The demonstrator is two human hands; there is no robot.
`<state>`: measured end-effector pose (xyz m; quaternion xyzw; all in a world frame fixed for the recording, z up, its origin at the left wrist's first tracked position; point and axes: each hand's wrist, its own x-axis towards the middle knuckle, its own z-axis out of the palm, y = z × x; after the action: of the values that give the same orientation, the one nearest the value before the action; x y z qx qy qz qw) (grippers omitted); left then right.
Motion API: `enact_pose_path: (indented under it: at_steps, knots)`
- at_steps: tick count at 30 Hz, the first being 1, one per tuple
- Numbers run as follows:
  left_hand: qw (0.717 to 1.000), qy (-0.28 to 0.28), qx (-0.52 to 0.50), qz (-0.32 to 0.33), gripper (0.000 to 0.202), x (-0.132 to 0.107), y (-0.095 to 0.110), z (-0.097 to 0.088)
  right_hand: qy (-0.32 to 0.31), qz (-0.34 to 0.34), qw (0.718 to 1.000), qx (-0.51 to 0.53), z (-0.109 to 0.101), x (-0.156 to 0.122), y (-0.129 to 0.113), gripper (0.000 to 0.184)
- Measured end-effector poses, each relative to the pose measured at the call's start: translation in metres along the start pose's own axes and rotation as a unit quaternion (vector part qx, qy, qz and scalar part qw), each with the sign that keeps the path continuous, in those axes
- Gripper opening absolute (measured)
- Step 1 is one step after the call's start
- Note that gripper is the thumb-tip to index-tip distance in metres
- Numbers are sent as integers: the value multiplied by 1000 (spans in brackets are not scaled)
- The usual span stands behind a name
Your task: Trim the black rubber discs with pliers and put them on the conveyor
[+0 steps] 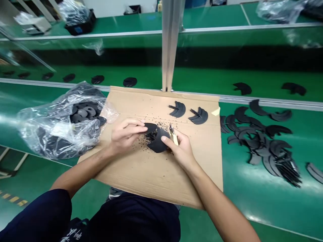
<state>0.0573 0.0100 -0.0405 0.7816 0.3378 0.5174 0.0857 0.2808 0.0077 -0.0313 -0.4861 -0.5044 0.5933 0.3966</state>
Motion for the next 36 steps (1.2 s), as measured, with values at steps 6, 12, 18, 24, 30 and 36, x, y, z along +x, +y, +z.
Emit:
enact_pose_path:
  at_steps: [6, 12, 18, 24, 30, 36]
  knots:
    - [980, -73, 128, 130, 24, -19, 0, 8, -2, 62, 990, 125, 6, -4, 2, 38]
    - [971, -90, 163, 148, 33, -21, 7, 3, 22, 28, 991, 130, 6, -3, 6, 37]
    - [984, -108, 113, 82, 42, -24, 13, 9, 20, 14, 990, 139, 5, -2, 8, 35]
    - [997, -65, 4, -31, 15, -20, 17, 12, 3, -18, 1000, 22, 3, -4, 7, 36]
    - [992, -19, -19, -123, 33, -19, 18, 13, -22, -76, 995, -63, 7, -8, 4, 35]
    - [966, -122, -114, -196, 49, -21, 15, 10, -7, -105, 990, -95, 9, -11, 4, 33]
